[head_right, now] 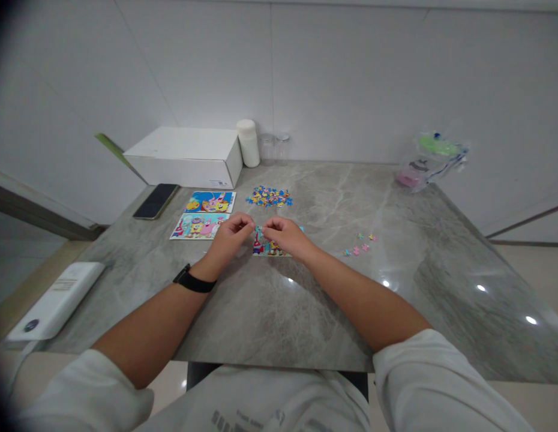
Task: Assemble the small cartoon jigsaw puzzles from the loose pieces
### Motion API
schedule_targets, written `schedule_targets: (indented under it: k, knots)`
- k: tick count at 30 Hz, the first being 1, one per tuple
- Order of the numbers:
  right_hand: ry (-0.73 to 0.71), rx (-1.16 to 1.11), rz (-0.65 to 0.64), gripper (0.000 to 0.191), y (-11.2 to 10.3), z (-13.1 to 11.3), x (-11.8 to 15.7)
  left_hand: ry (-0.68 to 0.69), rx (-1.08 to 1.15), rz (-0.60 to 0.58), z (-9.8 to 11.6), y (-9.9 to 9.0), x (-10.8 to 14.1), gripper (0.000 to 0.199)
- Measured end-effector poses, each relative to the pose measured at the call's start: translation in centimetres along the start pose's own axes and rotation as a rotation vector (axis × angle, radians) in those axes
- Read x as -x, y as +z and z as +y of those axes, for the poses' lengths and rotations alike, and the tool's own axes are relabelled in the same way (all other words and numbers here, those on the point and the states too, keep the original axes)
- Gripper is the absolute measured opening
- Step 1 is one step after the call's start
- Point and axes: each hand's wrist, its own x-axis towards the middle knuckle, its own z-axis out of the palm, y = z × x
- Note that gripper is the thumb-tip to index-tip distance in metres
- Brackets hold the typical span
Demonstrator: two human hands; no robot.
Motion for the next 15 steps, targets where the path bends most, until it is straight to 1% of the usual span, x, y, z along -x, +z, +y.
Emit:
schedule_targets:
  k: [3,7,10,15]
  knots:
    - [-0.033,0.018,0.01,0.027,-0.1,0.2,-0.1,0.026,-0.035,-0.009,-0.2,-0.1,0.0,0.016]
    - [-0.113,0.049,0.048,0.027,-0.5,0.6,-0.5,0.051,-0.112,-0.032,-0.2,-0.1,0.0,0.015]
    - [-0.141,0.075,0.067,0.028,-0.8,0.9,-0.8,0.059,-0.171,-0.07,-0.2,-0.1,0.0,0.014]
    - [-0.166,0.119,0.054,0.029,-1.1,1.5,-1.2,0.045,-0.267,-0.158,-0.3,-0.3,0.0,0.014]
